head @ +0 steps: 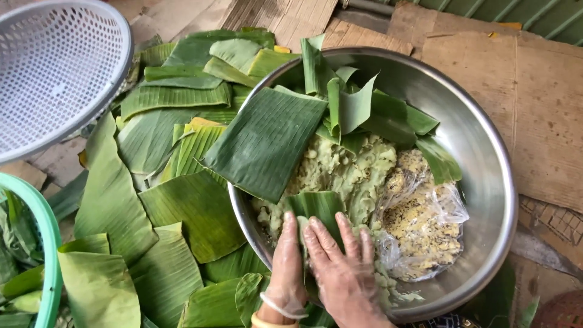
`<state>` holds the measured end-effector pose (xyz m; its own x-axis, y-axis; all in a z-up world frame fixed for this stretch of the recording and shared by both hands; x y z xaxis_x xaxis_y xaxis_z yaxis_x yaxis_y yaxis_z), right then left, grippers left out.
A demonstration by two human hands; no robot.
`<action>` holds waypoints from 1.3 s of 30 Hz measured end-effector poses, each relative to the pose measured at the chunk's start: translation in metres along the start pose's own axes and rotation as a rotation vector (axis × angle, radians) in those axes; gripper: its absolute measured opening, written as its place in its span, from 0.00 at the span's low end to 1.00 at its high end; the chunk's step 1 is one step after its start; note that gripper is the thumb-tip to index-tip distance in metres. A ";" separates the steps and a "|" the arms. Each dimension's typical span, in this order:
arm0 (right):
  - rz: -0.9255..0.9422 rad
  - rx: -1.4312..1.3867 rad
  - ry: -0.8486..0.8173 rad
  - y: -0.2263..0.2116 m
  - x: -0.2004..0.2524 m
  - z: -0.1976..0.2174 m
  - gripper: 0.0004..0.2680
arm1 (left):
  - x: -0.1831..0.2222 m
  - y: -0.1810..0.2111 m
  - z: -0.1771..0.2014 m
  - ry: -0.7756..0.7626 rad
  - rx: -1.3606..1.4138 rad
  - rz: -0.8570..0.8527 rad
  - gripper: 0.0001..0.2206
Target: The person is forming dough into balls and placing them on banana leaves to prepare for wrapping.
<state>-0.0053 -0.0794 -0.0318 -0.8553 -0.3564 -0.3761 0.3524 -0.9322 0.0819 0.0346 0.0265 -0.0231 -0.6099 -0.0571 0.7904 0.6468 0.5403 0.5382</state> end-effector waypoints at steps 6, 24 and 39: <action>-0.531 -1.224 -0.014 0.029 -0.040 0.050 0.39 | 0.006 0.002 -0.013 -0.276 0.091 -0.209 0.31; -0.864 -1.179 -0.780 0.037 0.015 0.038 0.21 | 0.023 -0.008 0.008 -0.388 0.032 -0.272 0.11; -0.555 -0.830 -0.391 -0.022 0.020 0.034 0.13 | 0.044 0.001 0.012 -0.006 0.188 -0.363 0.18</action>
<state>-0.0427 -0.0683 -0.0096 -0.9858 -0.0279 0.1657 -0.1012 -0.6886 -0.7180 0.0031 0.0344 0.0089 -0.7861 -0.2677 0.5571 0.2948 0.6297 0.7187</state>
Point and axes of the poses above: each hand's wrist, its own x-axis away from the middle knuckle, its own z-axis out of the back of the hand, y = z × x, the point moved 4 cm from there along -x, towards the middle knuckle, and after that the axes turned 8 degrees about y, right-handed, at the moved point
